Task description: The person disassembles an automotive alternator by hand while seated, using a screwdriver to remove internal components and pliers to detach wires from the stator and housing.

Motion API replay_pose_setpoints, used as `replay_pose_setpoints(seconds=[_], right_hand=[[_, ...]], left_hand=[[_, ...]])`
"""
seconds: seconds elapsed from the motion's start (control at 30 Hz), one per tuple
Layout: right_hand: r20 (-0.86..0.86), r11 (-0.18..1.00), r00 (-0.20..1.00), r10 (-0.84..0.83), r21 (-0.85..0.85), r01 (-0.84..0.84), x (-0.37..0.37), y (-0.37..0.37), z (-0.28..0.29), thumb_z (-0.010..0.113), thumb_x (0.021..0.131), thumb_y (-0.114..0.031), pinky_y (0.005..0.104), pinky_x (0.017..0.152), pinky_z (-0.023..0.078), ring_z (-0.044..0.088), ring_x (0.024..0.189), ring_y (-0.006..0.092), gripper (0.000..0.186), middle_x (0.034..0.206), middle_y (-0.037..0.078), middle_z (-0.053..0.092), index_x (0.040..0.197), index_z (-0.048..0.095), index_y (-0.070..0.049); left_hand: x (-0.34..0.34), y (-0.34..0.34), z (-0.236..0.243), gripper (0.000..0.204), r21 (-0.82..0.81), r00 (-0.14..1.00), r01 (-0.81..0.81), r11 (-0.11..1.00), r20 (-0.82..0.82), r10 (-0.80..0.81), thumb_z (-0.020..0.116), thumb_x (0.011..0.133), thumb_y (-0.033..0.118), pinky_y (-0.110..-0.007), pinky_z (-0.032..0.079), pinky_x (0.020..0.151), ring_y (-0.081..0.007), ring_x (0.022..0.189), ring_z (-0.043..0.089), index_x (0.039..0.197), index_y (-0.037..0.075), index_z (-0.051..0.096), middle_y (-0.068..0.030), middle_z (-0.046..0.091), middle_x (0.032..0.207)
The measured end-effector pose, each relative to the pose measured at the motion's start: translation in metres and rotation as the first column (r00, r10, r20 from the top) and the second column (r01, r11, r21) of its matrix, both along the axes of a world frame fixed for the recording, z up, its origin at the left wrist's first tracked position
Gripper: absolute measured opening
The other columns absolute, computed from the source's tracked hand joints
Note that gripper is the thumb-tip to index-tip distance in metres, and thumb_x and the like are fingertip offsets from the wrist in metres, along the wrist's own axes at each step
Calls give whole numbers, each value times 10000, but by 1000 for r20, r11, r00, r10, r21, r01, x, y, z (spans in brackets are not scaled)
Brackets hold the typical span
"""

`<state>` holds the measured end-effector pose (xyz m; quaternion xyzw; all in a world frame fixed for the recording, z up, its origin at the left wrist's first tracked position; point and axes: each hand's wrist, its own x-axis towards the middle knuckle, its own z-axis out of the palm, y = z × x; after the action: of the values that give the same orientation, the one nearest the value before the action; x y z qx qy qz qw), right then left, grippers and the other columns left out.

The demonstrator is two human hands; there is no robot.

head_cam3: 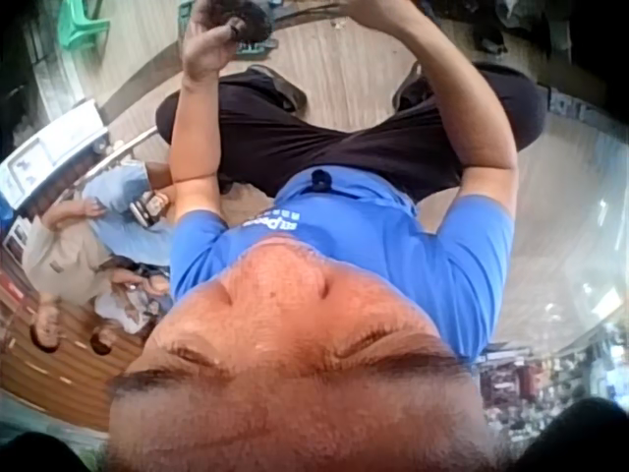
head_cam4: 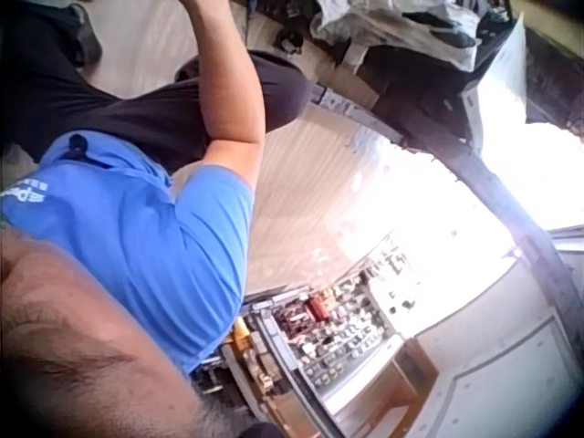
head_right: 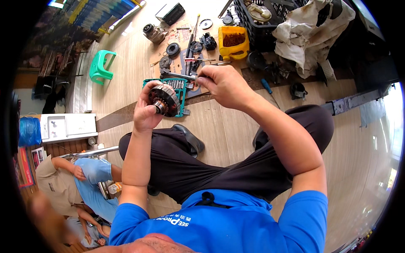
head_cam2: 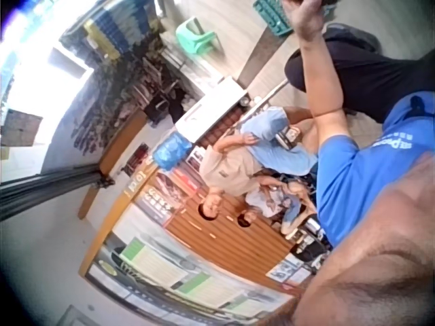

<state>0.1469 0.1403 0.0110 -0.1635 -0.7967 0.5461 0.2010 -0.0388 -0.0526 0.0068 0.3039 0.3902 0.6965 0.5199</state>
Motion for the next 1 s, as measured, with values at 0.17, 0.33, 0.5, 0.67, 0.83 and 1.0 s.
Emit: replay_pose_setpoints(seconds=[0.17, 0.33, 0.5, 0.67, 0.83, 1.0], right_hand=[[91, 997, 994, 57, 49, -62, 6, 9, 5, 643, 906, -147, 368, 647, 469, 597, 679, 280, 140, 749, 173, 619, 933, 648, -9], [59, 950, 948, 312, 3, -313, 7, 3, -2, 652, 910, -82, 274, 641, 458, 520, 676, 107, 177, 755, 51, 605, 1058, 592, -4], [110, 907, 916, 386, -224, -355, 1, -11, -2, 675, 878, -175, 369, 736, 500, 649, 803, 299, 227, 876, 178, 667, 1039, 646, -17], [45, 949, 949, 312, -62, -309, -1, -16, -13, 671, 881, -170, 362, 710, 498, 637, 742, 291, 161, 822, 165, 666, 974, 675, -39], [54, 972, 971, 235, 16, -236, 2, -12, 9, 672, 883, -157, 357, 681, 491, 630, 702, 287, 130, 789, 156, 664, 963, 680, -54], [74, 970, 968, 239, 33, -242, 5, -9, 13, 679, 876, -154, 356, 659, 485, 625, 688, 286, 133, 783, 161, 661, 963, 690, -54]], left_hand=[[2, 2, 1, 700, -22, 993, 33, 999, -114, -35, 815, 684, 115, -365, 504, 967, -223, 1095, 616, 1293, 15, 483, -139, 598, 1200], [5, 4, 8, 683, -144, 986, 108, 984, -111, -124, 826, 679, 78, -299, 507, 934, -147, 1034, 629, 1280, 17, 506, -68, 636, 1132], [7, 6, 9, 677, -194, 972, 188, 963, -106, -211, 839, 678, 99, -291, 489, 949, -145, 1062, 614, 1272, 27, 523, -61, 627, 1152], [9, 4, 9, 734, -231, 964, 191, 954, -138, -227, 875, 644, 189, -304, 502, 933, -172, 1044, 628, 1261, 7, 522, -87, 627, 1139], [8, 4, 7, 701, -216, 951, 241, 946, -139, -275, 860, 635, 169, -280, 479, 939, -134, 1035, 609, 1247, 14, 555, -47, 619, 1131], [7, 5, 4, 747, -222, 953, 238, 946, -136, -272, 884, 639, 240, -313, 512, 914, -185, 1030, 635, 1252, 4, 526, -94, 620, 1141]])
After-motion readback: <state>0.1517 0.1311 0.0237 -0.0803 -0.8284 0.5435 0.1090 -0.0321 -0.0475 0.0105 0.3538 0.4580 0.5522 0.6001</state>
